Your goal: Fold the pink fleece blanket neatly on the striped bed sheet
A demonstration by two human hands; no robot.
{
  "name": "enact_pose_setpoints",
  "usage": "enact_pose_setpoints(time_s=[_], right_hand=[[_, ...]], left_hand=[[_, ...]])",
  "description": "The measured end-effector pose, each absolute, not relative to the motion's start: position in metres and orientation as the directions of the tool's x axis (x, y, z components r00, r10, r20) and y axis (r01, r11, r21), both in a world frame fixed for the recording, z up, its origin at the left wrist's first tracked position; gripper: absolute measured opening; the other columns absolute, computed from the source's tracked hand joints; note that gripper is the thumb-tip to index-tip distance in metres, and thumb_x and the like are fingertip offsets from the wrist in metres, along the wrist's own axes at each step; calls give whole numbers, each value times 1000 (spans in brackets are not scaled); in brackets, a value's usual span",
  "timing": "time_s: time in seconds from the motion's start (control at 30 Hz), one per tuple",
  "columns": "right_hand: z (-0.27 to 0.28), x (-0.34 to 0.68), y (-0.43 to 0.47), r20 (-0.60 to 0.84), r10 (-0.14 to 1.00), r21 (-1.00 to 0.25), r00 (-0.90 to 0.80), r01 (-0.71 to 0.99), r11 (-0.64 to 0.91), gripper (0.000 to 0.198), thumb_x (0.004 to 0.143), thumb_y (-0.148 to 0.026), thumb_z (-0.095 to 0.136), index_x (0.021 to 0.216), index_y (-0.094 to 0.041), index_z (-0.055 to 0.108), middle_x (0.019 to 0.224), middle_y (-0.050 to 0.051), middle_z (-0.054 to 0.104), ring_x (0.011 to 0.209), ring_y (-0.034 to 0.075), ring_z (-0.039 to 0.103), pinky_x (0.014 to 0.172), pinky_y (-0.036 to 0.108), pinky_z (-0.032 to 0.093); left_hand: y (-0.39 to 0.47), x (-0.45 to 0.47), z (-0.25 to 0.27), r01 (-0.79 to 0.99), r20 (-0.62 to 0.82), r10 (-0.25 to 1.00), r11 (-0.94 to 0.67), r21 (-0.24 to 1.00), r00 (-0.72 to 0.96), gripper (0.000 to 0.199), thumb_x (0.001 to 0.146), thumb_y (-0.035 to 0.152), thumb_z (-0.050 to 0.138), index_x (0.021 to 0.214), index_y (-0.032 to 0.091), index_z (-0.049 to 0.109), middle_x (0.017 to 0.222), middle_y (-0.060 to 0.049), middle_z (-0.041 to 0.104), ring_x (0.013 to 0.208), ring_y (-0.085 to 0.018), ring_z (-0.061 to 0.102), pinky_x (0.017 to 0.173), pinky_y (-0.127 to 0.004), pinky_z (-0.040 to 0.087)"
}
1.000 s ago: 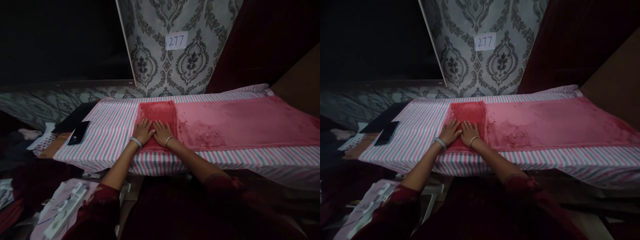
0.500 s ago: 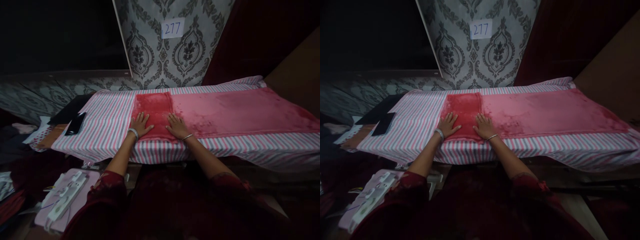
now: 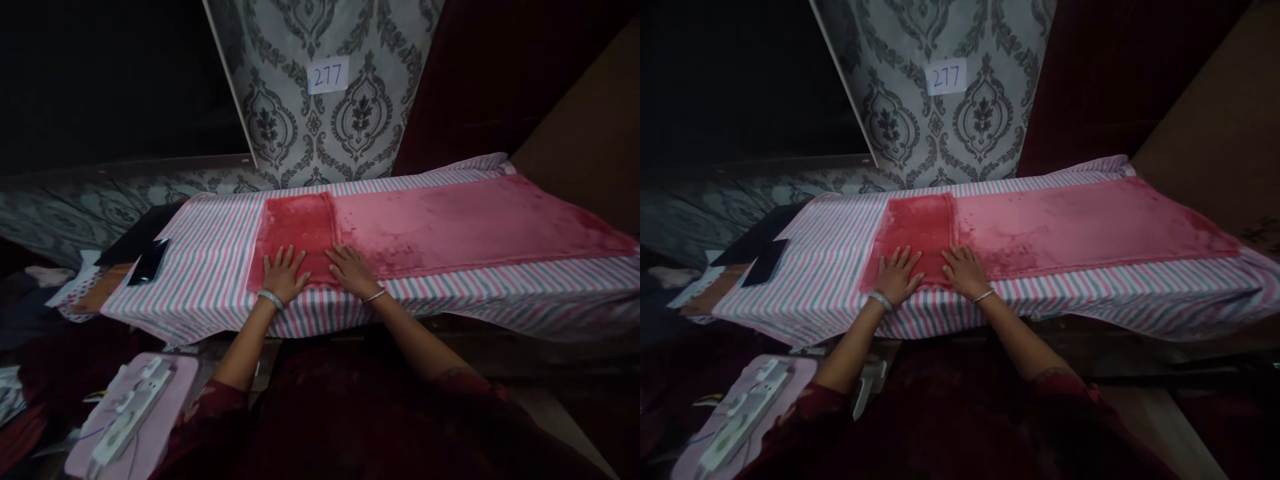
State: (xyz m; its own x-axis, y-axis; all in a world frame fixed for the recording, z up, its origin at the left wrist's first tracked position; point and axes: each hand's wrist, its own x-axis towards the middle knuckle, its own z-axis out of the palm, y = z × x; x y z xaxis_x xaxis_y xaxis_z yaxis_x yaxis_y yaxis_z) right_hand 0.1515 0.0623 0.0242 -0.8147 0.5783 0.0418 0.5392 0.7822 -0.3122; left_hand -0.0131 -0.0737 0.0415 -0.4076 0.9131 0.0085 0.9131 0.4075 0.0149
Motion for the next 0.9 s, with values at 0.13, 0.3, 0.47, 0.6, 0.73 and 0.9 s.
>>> enact_pose_setpoints(time_s=[0.13, 0.3, 0.47, 0.6, 0.73, 0.9], right_hand=[[24, 153, 63, 87, 577, -361, -812, 514, 778, 54, 104, -36, 40, 155, -23, 48, 167, 5, 33, 153, 30, 28, 124, 48, 23], [29, 141, 58, 186, 534, -390, -825, 437, 810, 53, 104, -37, 38, 153, -21, 50, 163, 7, 40, 155, 26, 24, 126, 50, 18], [50, 105, 62, 132, 439, -363, -889, 369, 856, 61, 104, -42, 38, 161, -21, 35, 169, 7, 27, 157, 23, 18, 127, 49, 19], [65, 70, 88, 96, 438, -316, -894, 390, 865, 65, 103, -46, 42, 163, -25, 30, 171, 6, 18, 158, 24, 15, 126, 51, 18], [62, 52, 119, 34, 506, -273, -862, 479, 834, 66, 102, -46, 47, 161, -20, 35, 170, 12, 22, 157, 31, 17, 124, 58, 17], [57, 50, 157, 163, 528, -344, -834, 453, 822, 51, 102, -35, 48, 150, -20, 53, 158, 12, 48, 146, 27, 42, 120, 49, 31]], left_hand=[[-76, -13, 40, 916, 28, 916, 401, -8, -400, 64, 100, 54, 39, 160, 33, 35, 171, -5, 23, 158, -34, 17, 124, -66, 16], [-81, -19, 38, 949, 75, 947, 313, 18, -314, 59, 101, 46, 37, 159, 35, 38, 167, 0, 30, 158, -33, 19, 123, -68, 19], [-84, -23, 30, 967, 130, 958, 251, 49, -255, 53, 100, 39, 41, 153, 38, 47, 162, -2, 41, 156, -33, 27, 122, -68, 24], [-85, -25, 27, 979, 146, 969, 196, 49, -201, 52, 100, 36, 43, 152, 39, 47, 160, -1, 45, 154, -31, 30, 123, -65, 26], [-89, -23, 28, 978, 144, 968, 199, 63, -207, 52, 101, 35, 43, 152, 38, 47, 162, 0, 41, 154, -32, 30, 123, -66, 26], [-85, -47, 44, 957, 111, 976, 157, 245, -188, 47, 103, 38, 35, 143, 36, 60, 151, 0, 56, 145, -25, 48, 121, -53, 38]])
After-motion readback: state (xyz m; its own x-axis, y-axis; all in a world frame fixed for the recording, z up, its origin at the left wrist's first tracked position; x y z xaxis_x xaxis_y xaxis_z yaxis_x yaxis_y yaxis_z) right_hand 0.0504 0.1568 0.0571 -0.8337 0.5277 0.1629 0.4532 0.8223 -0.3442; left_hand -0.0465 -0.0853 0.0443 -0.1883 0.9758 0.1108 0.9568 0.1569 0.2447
